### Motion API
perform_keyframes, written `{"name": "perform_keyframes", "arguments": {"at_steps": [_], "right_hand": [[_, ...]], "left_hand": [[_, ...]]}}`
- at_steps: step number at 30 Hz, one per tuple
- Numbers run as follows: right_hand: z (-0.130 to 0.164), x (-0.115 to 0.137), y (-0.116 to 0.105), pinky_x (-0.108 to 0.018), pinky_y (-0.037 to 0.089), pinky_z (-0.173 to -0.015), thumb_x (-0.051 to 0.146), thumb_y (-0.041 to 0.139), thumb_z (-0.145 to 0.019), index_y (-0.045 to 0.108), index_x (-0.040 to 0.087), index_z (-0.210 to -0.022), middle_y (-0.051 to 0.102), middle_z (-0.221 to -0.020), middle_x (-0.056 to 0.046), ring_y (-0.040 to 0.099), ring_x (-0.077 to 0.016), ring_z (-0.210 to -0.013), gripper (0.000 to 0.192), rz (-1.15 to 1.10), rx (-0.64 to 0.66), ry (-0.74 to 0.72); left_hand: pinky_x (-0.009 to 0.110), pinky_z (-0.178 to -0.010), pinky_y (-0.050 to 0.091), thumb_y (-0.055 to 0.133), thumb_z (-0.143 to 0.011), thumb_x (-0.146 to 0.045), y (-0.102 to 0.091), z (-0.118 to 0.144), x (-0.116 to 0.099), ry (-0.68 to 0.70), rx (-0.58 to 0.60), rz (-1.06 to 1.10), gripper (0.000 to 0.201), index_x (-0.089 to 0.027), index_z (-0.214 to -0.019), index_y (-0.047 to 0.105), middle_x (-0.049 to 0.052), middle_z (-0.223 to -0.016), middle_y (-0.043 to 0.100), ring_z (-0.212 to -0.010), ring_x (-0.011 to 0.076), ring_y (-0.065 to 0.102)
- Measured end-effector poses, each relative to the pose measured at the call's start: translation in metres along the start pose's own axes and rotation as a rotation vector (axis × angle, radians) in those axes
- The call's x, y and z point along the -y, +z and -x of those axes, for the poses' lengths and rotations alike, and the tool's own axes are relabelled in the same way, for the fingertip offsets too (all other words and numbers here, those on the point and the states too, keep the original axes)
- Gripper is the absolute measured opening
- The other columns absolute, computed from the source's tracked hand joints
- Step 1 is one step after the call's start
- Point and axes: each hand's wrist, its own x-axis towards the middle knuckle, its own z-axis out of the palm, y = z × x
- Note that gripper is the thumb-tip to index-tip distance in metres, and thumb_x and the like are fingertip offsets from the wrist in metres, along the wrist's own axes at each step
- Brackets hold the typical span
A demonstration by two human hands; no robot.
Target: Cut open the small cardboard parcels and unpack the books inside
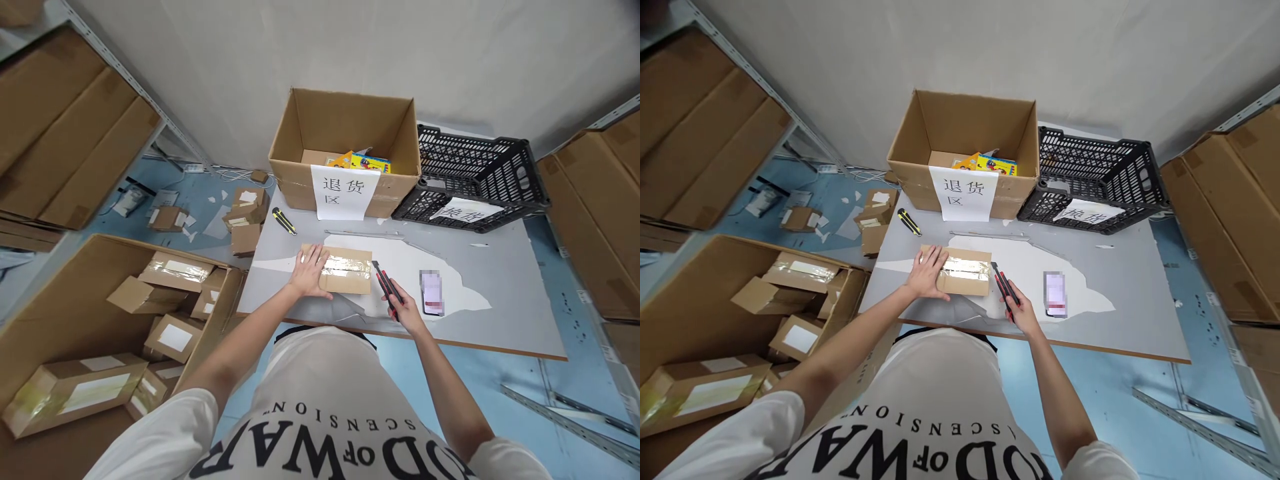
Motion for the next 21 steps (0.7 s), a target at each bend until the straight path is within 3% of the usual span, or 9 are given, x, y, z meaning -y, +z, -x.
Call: {"name": "perform_keyframes", "arguments": {"at_steps": [15, 21], "right_hand": [[-0.001, 0.013, -0.026, -0.019, 0.030, -0.033, 0.045, 0.062, -0.076, 0.035, 0.027, -0.140, 0.060, -0.075, 0.001, 0.039, -0.0046, -0.037, 0.072, 0.113, 0.128, 0.128], [0.016, 0.009, -0.035, -0.020, 0.030, -0.033, 0.046, 0.061, -0.077, 0.034, 0.026, -0.141, 0.060, -0.072, 0.001, 0.040, -0.0056, -0.038, 0.072, 0.172, 0.176, 0.185]], "left_hand": [[0.053, -0.108, -0.003, 0.063, -0.048, -0.072, 0.005, 0.000, 0.001, -0.023, -0.034, 0.095, 0.118, -0.012, -0.143, 0.025, 0.020, -0.150, 0.017, -0.138, 0.0380, 0.010], [0.053, -0.109, -0.003, 0.061, -0.049, -0.074, 0.005, -0.002, 0.003, -0.018, -0.035, 0.089, 0.119, -0.011, -0.143, 0.025, 0.021, -0.150, 0.018, -0.137, 0.0379, 0.011]]}}
